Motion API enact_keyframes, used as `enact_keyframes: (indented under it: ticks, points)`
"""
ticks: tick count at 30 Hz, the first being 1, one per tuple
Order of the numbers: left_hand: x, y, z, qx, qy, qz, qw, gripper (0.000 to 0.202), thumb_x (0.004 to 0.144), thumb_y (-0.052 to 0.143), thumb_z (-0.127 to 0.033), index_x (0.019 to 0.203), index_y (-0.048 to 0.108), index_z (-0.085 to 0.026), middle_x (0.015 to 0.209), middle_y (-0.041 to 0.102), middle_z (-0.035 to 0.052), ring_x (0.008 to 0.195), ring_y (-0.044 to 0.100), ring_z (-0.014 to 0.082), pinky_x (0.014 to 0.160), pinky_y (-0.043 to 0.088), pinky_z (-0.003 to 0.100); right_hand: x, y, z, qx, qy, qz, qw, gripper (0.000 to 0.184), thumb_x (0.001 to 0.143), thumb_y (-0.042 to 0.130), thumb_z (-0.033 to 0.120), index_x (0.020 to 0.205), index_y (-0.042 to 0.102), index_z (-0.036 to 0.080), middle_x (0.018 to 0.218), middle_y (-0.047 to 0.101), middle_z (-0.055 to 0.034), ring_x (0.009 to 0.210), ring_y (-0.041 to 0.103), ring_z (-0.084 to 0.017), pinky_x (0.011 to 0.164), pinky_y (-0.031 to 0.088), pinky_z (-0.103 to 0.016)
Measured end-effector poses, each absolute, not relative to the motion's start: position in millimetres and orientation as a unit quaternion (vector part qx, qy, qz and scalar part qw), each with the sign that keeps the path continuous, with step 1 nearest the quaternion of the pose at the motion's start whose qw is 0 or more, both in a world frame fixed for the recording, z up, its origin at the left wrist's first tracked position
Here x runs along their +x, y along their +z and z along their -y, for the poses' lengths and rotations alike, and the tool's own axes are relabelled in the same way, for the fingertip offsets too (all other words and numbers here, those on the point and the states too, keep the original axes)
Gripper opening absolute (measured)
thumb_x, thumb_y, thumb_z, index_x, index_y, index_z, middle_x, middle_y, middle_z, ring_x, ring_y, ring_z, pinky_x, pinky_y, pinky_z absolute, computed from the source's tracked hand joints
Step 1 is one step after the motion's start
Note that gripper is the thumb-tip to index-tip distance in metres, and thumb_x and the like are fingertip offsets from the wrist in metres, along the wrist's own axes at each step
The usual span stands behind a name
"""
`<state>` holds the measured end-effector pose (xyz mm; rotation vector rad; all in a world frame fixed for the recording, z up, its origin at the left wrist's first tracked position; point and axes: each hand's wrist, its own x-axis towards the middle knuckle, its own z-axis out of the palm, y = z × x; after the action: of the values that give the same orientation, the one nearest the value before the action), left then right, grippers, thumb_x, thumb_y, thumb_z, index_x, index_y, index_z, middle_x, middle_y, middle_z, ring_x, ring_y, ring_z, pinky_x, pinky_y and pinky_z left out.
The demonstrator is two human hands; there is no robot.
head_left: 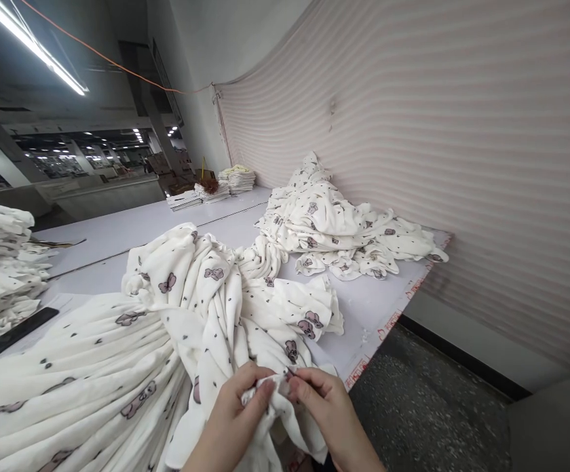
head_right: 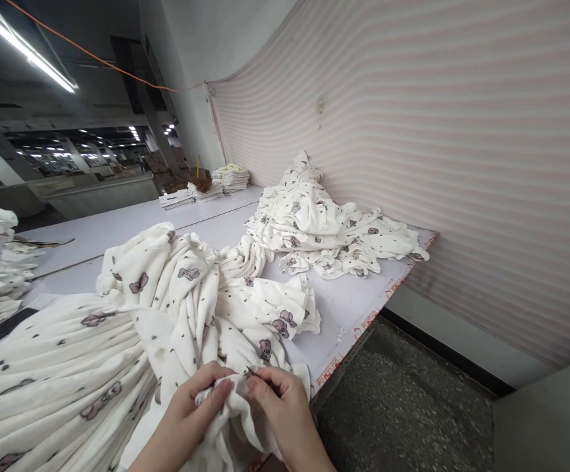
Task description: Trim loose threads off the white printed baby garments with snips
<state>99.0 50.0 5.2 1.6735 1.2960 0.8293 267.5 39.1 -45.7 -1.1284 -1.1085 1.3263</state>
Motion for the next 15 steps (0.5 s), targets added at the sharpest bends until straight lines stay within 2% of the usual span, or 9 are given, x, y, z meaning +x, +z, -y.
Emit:
enact_keyframes:
  ticks: [3, 5, 8, 11, 13, 15]
  points:
    - [94.4, 12.1, -51.8, 0.602, 0.318, -0.533, 0.502, 0.035, 0.087, 0.052, -0.050, 0.097, 0.069, -0.022, 0.092, 0.070, 0.0021, 0.096, 0.062, 0.0244, 0.087, 0.045, 0.031, 270.7, -42.7, -37.3, -0.490, 0.476, 0.520, 0.513, 0.024, 0.084, 0.064, 0.039, 0.091, 0.073, 0.018, 0.089, 0.073, -0.0063, 0.086, 0.066, -0.023, 0.076, 0.050, -0.029]
    - [94.1, 14.1, -51.5, 0.589, 0.320, -0.534, 0.515, 0.035, 0.086, 0.053, -0.049, 0.099, 0.070, -0.022, 0.093, 0.070, 0.0014, 0.099, 0.061, 0.0246, 0.090, 0.044, 0.031, 268.2, -39.0, -35.4, -0.504, 0.391, 0.585, 0.500, 0.022, 0.082, 0.065, 0.032, 0.100, 0.072, 0.021, 0.100, 0.072, -0.0070, 0.095, 0.065, -0.025, 0.082, 0.049, -0.030]
    - [94.5, 12.5, -50.4, 0.624, 0.321, -0.516, 0.492, 0.030, 0.086, 0.055, -0.046, 0.096, 0.070, -0.022, 0.094, 0.068, 0.0020, 0.098, 0.060, 0.0234, 0.091, 0.043, 0.030, 262.1, -31.0, -34.0, -0.520, 0.313, 0.637, 0.475, 0.019, 0.083, 0.062, 0.027, 0.098, 0.072, 0.023, 0.095, 0.072, -0.0058, 0.089, 0.066, -0.023, 0.078, 0.049, -0.028]
    - [84.4, 8.9, -51.7, 0.659, 0.309, -0.512, 0.457, 0.030, 0.086, 0.055, -0.047, 0.081, 0.067, -0.020, 0.082, 0.063, 0.0017, 0.086, 0.061, 0.0218, 0.082, 0.046, 0.029, 268.0, -28.3, -33.0, -0.501, 0.376, 0.616, 0.479, 0.016, 0.087, 0.058, 0.030, 0.087, 0.071, 0.021, 0.085, 0.071, -0.0050, 0.082, 0.066, -0.021, 0.074, 0.049, -0.027]
    - [69.8, 8.2, -55.0, 0.644, 0.330, -0.533, 0.438, 0.034, 0.086, 0.054, -0.049, 0.071, 0.062, -0.020, 0.073, 0.059, -0.0002, 0.076, 0.059, 0.0199, 0.074, 0.047, 0.028, 282.3, -35.7, -30.0, -0.477, 0.449, 0.575, 0.489, 0.018, 0.089, 0.055, 0.032, 0.093, 0.068, 0.021, 0.089, 0.071, -0.0054, 0.085, 0.066, -0.021, 0.074, 0.050, -0.027]
    - [54.1, 10.2, -59.9, 0.599, 0.382, -0.556, 0.433, 0.035, 0.084, 0.058, -0.051, 0.067, 0.058, -0.020, 0.071, 0.057, -0.0018, 0.073, 0.057, 0.0179, 0.070, 0.047, 0.025, 300.1, -51.3, -24.8, -0.498, 0.464, 0.558, 0.475, 0.021, 0.089, 0.053, 0.031, 0.106, 0.063, 0.022, 0.097, 0.069, -0.0058, 0.088, 0.065, -0.022, 0.073, 0.051, -0.028]
